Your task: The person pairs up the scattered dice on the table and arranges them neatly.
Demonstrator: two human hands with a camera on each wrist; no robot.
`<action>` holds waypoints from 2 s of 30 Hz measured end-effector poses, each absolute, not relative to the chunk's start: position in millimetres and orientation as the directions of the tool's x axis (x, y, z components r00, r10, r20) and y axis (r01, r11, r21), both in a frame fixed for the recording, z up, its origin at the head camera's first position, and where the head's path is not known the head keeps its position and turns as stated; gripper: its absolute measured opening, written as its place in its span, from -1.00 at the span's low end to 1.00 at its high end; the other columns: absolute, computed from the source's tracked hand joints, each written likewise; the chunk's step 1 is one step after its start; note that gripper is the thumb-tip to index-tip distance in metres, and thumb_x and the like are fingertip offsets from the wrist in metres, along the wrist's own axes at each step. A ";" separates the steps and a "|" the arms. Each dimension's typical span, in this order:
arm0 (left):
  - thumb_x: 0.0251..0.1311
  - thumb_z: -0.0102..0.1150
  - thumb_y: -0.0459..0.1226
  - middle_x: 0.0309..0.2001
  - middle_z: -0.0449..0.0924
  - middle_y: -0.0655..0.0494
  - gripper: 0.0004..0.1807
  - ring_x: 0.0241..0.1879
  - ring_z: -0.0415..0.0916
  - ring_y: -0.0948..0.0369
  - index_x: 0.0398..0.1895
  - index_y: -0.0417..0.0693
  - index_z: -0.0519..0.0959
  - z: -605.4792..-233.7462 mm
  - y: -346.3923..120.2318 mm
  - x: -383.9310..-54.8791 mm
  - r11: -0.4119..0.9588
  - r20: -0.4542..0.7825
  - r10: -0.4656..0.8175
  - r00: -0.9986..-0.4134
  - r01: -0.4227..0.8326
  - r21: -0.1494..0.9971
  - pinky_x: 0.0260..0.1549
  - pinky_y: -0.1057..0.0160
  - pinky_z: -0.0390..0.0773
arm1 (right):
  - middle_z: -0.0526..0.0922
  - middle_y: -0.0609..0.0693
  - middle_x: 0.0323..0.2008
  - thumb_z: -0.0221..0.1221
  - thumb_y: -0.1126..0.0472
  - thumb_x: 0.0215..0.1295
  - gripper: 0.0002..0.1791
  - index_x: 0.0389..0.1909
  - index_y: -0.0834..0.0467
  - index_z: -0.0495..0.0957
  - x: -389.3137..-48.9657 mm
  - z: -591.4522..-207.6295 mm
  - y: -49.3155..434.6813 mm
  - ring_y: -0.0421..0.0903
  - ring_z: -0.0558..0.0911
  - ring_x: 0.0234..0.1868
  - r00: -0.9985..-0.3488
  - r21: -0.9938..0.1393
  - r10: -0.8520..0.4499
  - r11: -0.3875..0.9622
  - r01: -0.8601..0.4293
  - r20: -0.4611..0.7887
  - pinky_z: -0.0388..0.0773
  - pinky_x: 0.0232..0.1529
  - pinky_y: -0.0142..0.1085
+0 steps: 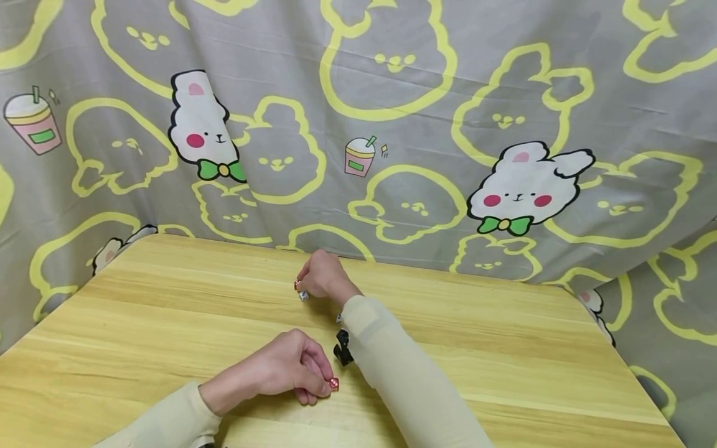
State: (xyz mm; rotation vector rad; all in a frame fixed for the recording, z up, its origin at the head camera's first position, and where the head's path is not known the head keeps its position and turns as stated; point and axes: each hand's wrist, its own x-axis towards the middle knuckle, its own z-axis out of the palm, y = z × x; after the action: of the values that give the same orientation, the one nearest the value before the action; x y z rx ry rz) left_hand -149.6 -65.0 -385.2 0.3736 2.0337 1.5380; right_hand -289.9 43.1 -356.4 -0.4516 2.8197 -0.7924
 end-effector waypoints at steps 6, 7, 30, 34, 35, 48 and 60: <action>0.05 0.50 -0.51 -0.46 0.82 -0.07 -0.88 -0.63 0.65 0.29 -0.40 -0.24 0.72 -385.7 -65.3 -149.0 0.303 -0.273 0.520 -0.809 -0.124 0.945 -0.55 0.28 0.73 | 0.87 -0.13 -0.26 0.48 0.14 0.29 -0.96 -0.32 0.01 0.88 -289.8 -357.9 45.2 -0.17 0.62 -0.17 -0.926 -0.541 -0.371 0.793 -0.280 -0.065 0.51 -0.10 -0.38; 0.04 0.51 -0.51 -0.46 0.82 -0.07 -0.88 -0.63 0.65 0.29 -0.40 -0.24 0.72 -385.5 -65.5 -148.9 0.302 -0.274 0.518 -0.810 -0.126 0.945 -0.55 0.28 0.73 | 0.87 -0.12 -0.25 0.47 0.14 0.30 -0.95 -0.32 0.00 0.88 -289.8 -357.9 45.7 -0.18 0.62 -0.18 -0.924 -0.547 -0.378 0.787 -0.285 -0.062 0.51 -0.12 -0.38; 0.04 0.52 -0.50 -0.47 0.82 -0.06 -0.88 -0.63 0.66 0.29 -0.41 -0.24 0.72 -383.0 -65.1 -149.8 0.299 -0.263 0.529 -0.807 -0.113 0.948 -0.55 0.27 0.73 | 0.86 -0.13 -0.20 0.38 0.05 0.39 -0.85 -0.20 0.00 0.85 -288.1 -350.6 68.9 -0.21 0.75 -0.19 -0.929 -0.678 -0.357 0.659 -0.325 0.099 0.66 -0.17 -0.33; 0.04 0.52 -0.50 -0.47 0.82 -0.06 -0.88 -0.62 0.66 0.29 -0.41 -0.24 0.72 -383.4 -65.9 -149.5 0.295 -0.261 0.530 -0.807 -0.113 0.949 -0.55 0.28 0.73 | 0.86 -0.14 -0.21 0.39 0.03 0.39 -0.85 -0.20 -0.02 0.86 -285.1 -346.6 73.0 -0.22 0.76 -0.21 -0.927 -0.677 -0.356 0.655 -0.337 0.117 0.66 -0.19 -0.32; 0.04 0.52 -0.50 -0.47 0.82 -0.06 -0.88 -0.62 0.66 0.29 -0.41 -0.24 0.72 -383.5 -65.9 -149.6 0.296 -0.261 0.529 -0.807 -0.112 0.949 -0.55 0.28 0.73 | 0.87 -0.14 -0.22 0.40 0.03 0.39 -0.85 -0.20 -0.02 0.86 -284.5 -345.7 73.8 -0.22 0.76 -0.22 -0.926 -0.675 -0.356 0.654 -0.342 0.124 0.66 -0.20 -0.32; 0.03 0.52 -0.49 -0.48 0.81 -0.06 -0.88 -0.62 0.67 0.28 -0.40 -0.24 0.72 -382.8 -66.1 -151.2 0.301 -0.260 0.528 -0.809 -0.109 0.947 -0.54 0.27 0.73 | 0.87 -0.15 -0.27 0.40 0.07 0.37 -0.88 -0.23 -0.01 0.86 -277.8 -340.8 83.2 -0.29 0.75 -0.30 -0.902 -0.644 -0.387 0.645 -0.413 0.191 0.67 -0.24 -0.36; 0.03 0.52 -0.48 -0.50 0.80 -0.04 -0.88 -0.61 0.68 0.28 -0.39 -0.24 0.73 -381.9 -71.1 -149.6 0.306 -0.263 0.524 -0.810 -0.109 0.946 -0.54 0.29 0.72 | 0.87 -0.13 -0.28 0.38 0.09 0.38 -0.88 -0.21 0.00 0.85 -264.2 -330.5 95.2 -0.30 0.75 -0.33 -0.882 -0.641 -0.438 0.629 -0.440 0.176 0.64 -0.30 -0.38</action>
State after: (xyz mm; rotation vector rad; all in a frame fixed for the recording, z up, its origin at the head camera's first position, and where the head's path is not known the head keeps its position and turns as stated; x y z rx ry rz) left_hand -149.6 -71.1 -381.9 0.3663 2.0403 1.5392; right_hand -264.2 95.2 -330.5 -0.7654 2.8382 -1.1188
